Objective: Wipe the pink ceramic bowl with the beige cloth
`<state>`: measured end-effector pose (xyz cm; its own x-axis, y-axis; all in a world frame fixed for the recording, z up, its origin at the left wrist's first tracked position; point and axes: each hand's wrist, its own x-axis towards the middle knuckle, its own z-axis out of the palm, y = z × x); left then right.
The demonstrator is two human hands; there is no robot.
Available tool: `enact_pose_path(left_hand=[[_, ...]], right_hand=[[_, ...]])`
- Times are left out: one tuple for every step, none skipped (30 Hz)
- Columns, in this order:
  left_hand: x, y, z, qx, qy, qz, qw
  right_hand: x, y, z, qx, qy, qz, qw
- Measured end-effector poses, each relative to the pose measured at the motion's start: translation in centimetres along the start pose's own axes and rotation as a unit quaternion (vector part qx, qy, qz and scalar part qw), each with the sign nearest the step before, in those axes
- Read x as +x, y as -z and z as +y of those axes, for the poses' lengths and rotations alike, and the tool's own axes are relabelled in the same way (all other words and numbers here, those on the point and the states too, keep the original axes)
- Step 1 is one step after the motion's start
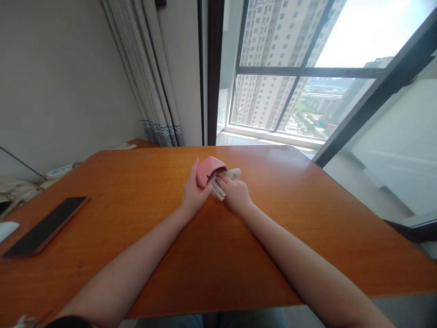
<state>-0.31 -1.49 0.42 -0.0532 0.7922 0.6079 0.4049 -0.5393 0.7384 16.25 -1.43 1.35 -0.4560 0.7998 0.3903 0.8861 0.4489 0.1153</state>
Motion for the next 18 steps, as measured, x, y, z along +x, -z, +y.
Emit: enact_pose_path(left_hand=[[-0.2, -0.1, -0.2, -0.021, 0.006, 0.012, 1.0], [-0.4, -0.3, -0.2, -0.044, 0.012, 0.026, 0.999], [-0.7, -0.6, -0.3, -0.065, 0.016, 0.039, 0.997], [-1.0, -0.9, -0.2, -0.081, 0.016, 0.052, 0.995], [-1.3, -1.1, -0.1, -0.091, 0.013, 0.065, 0.994], [-1.5, -1.2, 0.0, -0.096, 0.009, 0.077, 0.992], [-1.6, -1.3, 0.2, -0.096, 0.006, 0.087, 0.991], [-1.6, -1.3, 0.2, -0.095, 0.005, 0.094, 0.991], [-1.6, -1.2, 0.2, -0.09, 0.006, 0.096, 0.991], [-1.5, -1.0, 0.1, -0.081, 0.008, 0.094, 0.992], [-1.3, -0.8, 0.0, -0.07, 0.009, 0.086, 0.994], [-1.1, -0.6, -0.3, -0.057, 0.007, 0.075, 0.996], [-0.9, -0.4, -0.5, -0.043, 0.001, 0.062, 0.997], [-0.6, -0.2, -0.7, -0.03, -0.009, 0.047, 0.998], [-0.4, -0.1, -0.9, -0.016, -0.02, 0.032, 0.999], [-0.3, 0.1, -1.0, -0.003, -0.03, 0.018, 0.999], [-0.1, 0.2, -1.0, 0.009, -0.039, 0.005, 0.999], [0.0, 0.2, -1.0, 0.019, -0.045, -0.005, 0.999]], right_hand=[[-0.1, -0.1, -0.3, 0.007, 0.008, -0.002, 1.0], [-0.2, -0.1, -0.5, 0.019, 0.019, -0.004, 1.0], [-0.3, -0.2, -0.7, 0.035, 0.029, -0.002, 0.999], [-0.4, -0.2, -0.9, 0.055, 0.035, 0.003, 0.998], [-0.5, -0.3, -1.1, 0.079, 0.038, 0.01, 0.996], [-0.6, -0.3, -1.3, 0.105, 0.042, 0.016, 0.993], [-0.6, -0.4, -1.5, 0.13, 0.049, 0.02, 0.99], [-0.6, -0.4, -1.6, 0.151, 0.062, 0.02, 0.986], [-0.6, -0.5, -1.6, 0.166, 0.079, 0.015, 0.983], [-0.5, -0.5, -1.6, 0.173, 0.093, 0.007, 0.981], [-0.3, -0.5, -1.5, 0.172, 0.098, -0.004, 0.98], [-0.2, -0.5, -1.4, 0.164, 0.091, -0.018, 0.982], [-0.1, -0.4, -1.3, 0.153, 0.076, -0.032, 0.985], [-0.1, -0.4, -1.1, 0.139, 0.058, -0.045, 0.988], [0.0, -0.3, -1.0, 0.124, 0.04, -0.055, 0.99], [0.0, -0.2, -1.0, 0.111, 0.027, -0.06, 0.992], [-0.1, 0.0, -0.9, 0.097, 0.021, -0.063, 0.993], [-0.1, 0.1, -0.9, 0.083, 0.019, -0.062, 0.994]])
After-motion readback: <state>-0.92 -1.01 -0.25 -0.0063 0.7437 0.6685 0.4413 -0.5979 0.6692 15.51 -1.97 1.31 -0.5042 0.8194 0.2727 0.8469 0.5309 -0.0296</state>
